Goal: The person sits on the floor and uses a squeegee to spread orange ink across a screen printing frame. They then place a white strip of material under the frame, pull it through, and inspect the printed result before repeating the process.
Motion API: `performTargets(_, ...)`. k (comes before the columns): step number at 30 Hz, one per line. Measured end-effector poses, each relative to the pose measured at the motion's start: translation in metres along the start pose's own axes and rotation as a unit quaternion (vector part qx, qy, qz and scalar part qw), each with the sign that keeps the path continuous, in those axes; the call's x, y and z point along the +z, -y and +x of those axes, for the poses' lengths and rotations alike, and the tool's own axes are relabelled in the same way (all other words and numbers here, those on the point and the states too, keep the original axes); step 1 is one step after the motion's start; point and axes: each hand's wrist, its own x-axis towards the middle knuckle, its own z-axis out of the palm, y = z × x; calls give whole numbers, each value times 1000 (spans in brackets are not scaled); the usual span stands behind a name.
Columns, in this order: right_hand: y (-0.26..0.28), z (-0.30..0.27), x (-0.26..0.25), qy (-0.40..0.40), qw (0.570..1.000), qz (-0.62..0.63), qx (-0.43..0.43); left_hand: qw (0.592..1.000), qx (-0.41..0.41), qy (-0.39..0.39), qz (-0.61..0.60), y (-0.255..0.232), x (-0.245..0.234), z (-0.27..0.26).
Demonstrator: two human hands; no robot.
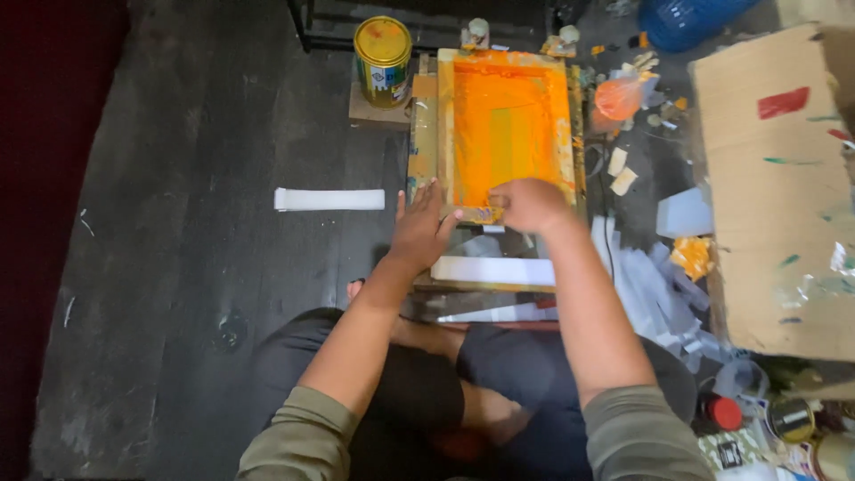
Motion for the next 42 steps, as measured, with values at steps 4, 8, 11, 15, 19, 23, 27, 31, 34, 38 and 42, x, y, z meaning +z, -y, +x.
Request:
performTargets(4,-13,50,-31,17,1000,-17,-2,1000,16,-26,10,19,13,20)
performTargets(8,-20,95,-41,-71,995,-66,3,999,28,-24,-6,24,9,31)
performTargets(11,-15,110,-27,-147,984,-98,-11,999,32,-23,-25,30,13,35)
performTargets(15,-15,109,-8,-172,978,-109,-34,999,32,-35,-23,28,12,30)
performTargets(19,-22,92,15,-171,974,-140,-57,998,50,-38,-14,26,11,22)
performTargets(23,-11,56,13,-71,988,-137,-17,999,28,-10,37,33,19,13)
performTargets(27,2,9,5,38,996,-70,27,1000,23,17,6,8,-2,-20)
performTargets(31,9,-15,31,-32,996,-70,36,999,31,17,-5,13,7,-34)
performTargets(34,20,-25,63,-110,986,-118,51,999,4,37,11,14,10,-45)
performTargets(38,33,-46,67,-169,980,-85,67,999,8,41,18,9,8,-55)
performTargets(42,26,-46,72,-164,982,-73,49,999,14,31,22,3,7,-57)
